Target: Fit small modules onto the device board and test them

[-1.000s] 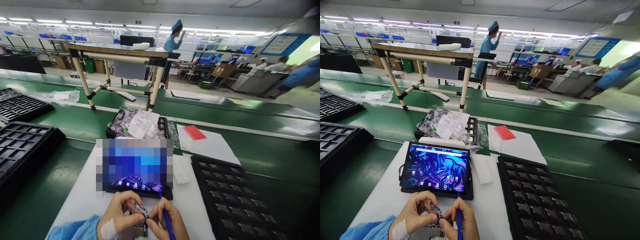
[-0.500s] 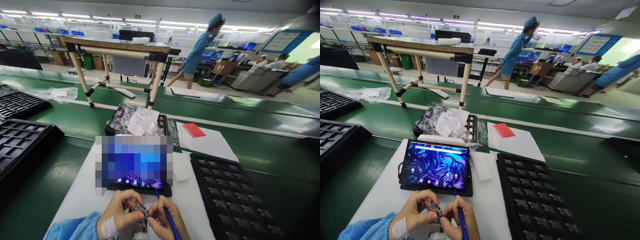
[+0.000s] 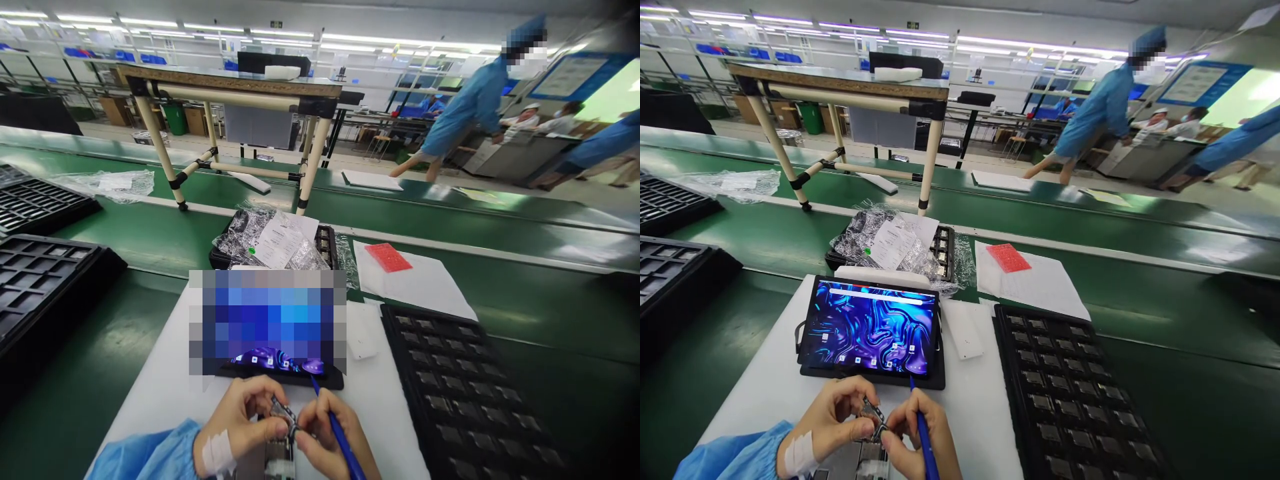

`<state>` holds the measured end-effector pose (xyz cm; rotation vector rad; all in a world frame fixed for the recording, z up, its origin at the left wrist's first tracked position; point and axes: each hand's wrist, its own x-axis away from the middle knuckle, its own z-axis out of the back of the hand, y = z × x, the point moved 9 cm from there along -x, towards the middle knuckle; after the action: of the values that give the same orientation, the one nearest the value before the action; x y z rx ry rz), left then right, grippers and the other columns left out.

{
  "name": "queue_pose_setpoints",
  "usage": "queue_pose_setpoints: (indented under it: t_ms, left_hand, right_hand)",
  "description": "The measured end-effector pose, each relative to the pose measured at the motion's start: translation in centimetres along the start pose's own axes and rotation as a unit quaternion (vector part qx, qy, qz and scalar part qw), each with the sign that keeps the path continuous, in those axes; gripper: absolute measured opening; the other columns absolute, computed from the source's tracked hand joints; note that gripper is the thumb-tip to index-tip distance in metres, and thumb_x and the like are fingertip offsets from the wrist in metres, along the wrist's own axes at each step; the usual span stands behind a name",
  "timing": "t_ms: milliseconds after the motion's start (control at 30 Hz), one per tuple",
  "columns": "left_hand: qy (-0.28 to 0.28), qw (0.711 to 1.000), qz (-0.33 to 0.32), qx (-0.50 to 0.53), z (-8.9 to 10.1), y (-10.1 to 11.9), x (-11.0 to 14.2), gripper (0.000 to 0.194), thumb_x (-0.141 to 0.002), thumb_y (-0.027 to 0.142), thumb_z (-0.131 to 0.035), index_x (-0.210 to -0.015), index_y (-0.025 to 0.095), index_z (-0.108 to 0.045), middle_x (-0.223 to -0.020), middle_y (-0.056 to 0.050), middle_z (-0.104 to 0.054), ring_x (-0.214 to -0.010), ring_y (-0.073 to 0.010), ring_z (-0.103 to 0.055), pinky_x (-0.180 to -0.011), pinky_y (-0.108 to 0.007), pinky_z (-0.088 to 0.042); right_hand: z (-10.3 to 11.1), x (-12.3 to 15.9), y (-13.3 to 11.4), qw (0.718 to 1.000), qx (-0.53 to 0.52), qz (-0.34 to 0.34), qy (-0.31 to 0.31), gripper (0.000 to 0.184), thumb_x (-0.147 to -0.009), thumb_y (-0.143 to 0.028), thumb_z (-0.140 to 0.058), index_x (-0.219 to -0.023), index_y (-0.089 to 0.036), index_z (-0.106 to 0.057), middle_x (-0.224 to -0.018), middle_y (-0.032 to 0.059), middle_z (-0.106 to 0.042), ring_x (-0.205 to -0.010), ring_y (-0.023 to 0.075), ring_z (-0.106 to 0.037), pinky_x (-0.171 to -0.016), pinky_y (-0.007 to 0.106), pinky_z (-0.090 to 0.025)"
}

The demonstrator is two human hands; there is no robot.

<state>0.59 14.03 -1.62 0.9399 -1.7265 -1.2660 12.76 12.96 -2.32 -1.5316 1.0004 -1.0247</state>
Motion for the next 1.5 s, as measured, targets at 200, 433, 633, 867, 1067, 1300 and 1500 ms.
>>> queue_pose_setpoints:
  t_ms: [200, 433, 633, 867, 1067, 1300, 1500]
  left_hand:
    - [0.008, 1.0, 0.003, -0.016, 0.3, -0.2, 0.0, 0.044, -0.07, 0.052, -0.077, -0.085, 0.013, -0.065, -0.064, -0.001, -0.059, -0.058, -0.0105, -0.049, -0.055, -0.018, -0.036]
    - [0.042, 0.99, -0.012, -0.132, 0.3, 0.8, 0.6, 0.039, -0.072, 0.053, -0.073, -0.082, 0.016, -0.069, -0.069, -0.003, -0.064, -0.063, -0.0157, -0.057, -0.061, -0.022, -0.043]
    - [0.082, 0.978, 0.018, -0.191, 1.3, 0.3, 0.9, 0.031, -0.071, 0.048, -0.074, -0.083, 0.019, -0.071, -0.071, -0.003, -0.067, -0.07, -0.0193, -0.061, -0.069, -0.026, -0.044]
    - [0.044, 0.986, 0.01, -0.16, 0.8, 0.0, 0.9, 0.041, -0.073, 0.058, -0.071, -0.083, 0.019, -0.072, -0.072, -0.005, -0.07, -0.069, -0.0192, -0.064, -0.065, -0.024, -0.047]
    - [0.069, 0.958, -0.04, -0.276, 0.9, 0.9, 2.1, 0.027, -0.083, 0.051, -0.063, -0.102, 0.034, -0.072, -0.082, -0.001, -0.074, -0.076, -0.0191, -0.065, -0.069, -0.023, -0.049]
    - [0.04, 0.982, -0.105, -0.15, 0.5, 2.7, 0.9, 0.023, -0.086, 0.04, -0.062, -0.096, 0.024, -0.074, -0.084, -0.007, -0.068, -0.07, -0.0156, -0.065, -0.059, -0.018, -0.051]
    - [0.093, 0.995, -0.028, -0.036, 1.2, 0.5, 1.0, 0.053, -0.071, 0.043, -0.078, -0.116, 0.019, -0.064, -0.063, -0.001, -0.065, -0.057, -0.0142, -0.063, -0.057, -0.02, -0.052]
  right_hand:
    - [0.2, 0.1, 0.4, 1.0, -0.006, 0.005, -0.002, 0.032, -0.068, -0.016, -0.066, -0.063, -0.023, -0.035, -0.069, 0.0016, -0.067, -0.057, 0.0117, -0.05, -0.056, 0.021, -0.041]
    - [0.5, 0.1, 0.5, 1.0, 0.023, 0.009, 0.017, 0.033, -0.068, -0.013, -0.065, -0.063, -0.023, -0.034, -0.07, 0.0007, -0.066, -0.062, 0.0139, -0.06, -0.059, 0.021, -0.047]
    - [0.8, 0.5, -0.7, 0.994, 0.085, 0.02, 0.06, 0.033, -0.072, -0.022, -0.069, -0.062, -0.023, -0.038, -0.068, 0.0029, -0.071, -0.063, 0.0172, -0.066, -0.061, 0.023, -0.049]
    - [0.8, 1.0, -2.7, 0.988, 0.101, 0.02, 0.118, 0.032, -0.066, -0.017, -0.071, -0.056, -0.024, -0.041, -0.06, -0.0006, -0.073, -0.056, 0.0172, -0.069, -0.058, 0.02, -0.05]
    - [1.2, 1.4, -3.5, 0.979, 0.105, 0.065, 0.165, 0.033, -0.069, -0.021, -0.075, -0.056, -0.023, -0.045, -0.062, -0.0023, -0.074, -0.057, 0.0165, -0.071, -0.058, 0.019, -0.054]
    - [0.9, 2.3, -4.7, 0.956, 0.137, 0.167, 0.198, 0.026, -0.072, -0.023, -0.077, -0.061, -0.023, -0.053, -0.065, -0.0052, -0.073, -0.055, 0.0129, -0.07, -0.058, 0.018, -0.055]
    - [1.1, 2.3, -4.2, 0.96, 0.132, 0.158, 0.192, 0.024, -0.071, -0.018, -0.077, -0.061, -0.023, -0.055, -0.062, -0.0032, -0.072, -0.055, 0.0133, -0.069, -0.058, 0.018, -0.054]
